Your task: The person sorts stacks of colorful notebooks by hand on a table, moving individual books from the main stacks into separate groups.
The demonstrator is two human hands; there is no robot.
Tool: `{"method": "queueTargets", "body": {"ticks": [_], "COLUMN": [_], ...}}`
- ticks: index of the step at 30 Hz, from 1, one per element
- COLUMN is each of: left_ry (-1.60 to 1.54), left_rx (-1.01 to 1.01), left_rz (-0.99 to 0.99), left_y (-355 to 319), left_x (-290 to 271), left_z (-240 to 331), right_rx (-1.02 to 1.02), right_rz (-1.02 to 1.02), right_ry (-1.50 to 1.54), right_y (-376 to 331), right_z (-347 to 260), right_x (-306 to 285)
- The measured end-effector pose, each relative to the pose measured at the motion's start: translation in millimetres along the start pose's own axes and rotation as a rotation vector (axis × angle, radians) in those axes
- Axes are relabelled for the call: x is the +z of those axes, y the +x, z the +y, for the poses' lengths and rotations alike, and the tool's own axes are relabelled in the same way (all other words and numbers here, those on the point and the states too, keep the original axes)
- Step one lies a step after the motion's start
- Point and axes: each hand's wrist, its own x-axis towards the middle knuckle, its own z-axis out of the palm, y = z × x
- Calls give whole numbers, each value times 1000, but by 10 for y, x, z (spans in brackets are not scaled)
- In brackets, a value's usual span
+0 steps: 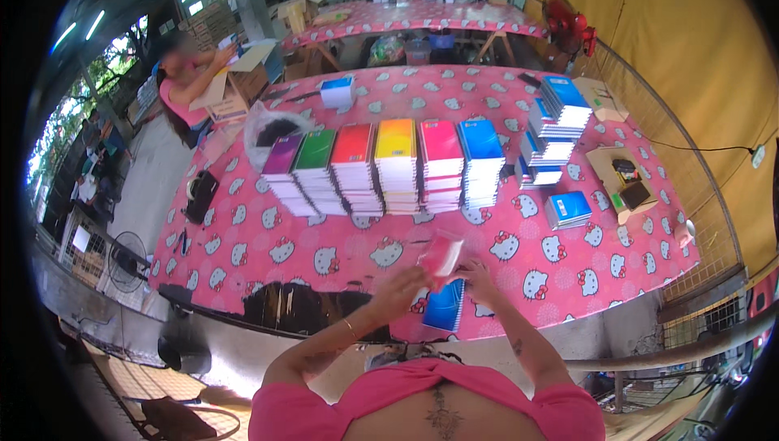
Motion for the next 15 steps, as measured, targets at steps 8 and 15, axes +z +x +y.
{"method": "queueTargets", "body": {"ticks": [8, 15], "left_ry": [-34, 733], "left_rx": [-127, -313], "left_rz": [-143, 410], "left_y": [-113, 1317], "left_x": [-17, -1313], "left_z": [-132, -1399], "right_rx": [90, -129], "right_rz": [493, 460], "right_ry": [-94, -421], "right_y": [1023, 2691], "right_z": [-223, -791], "right_x": [-319, -570]}}
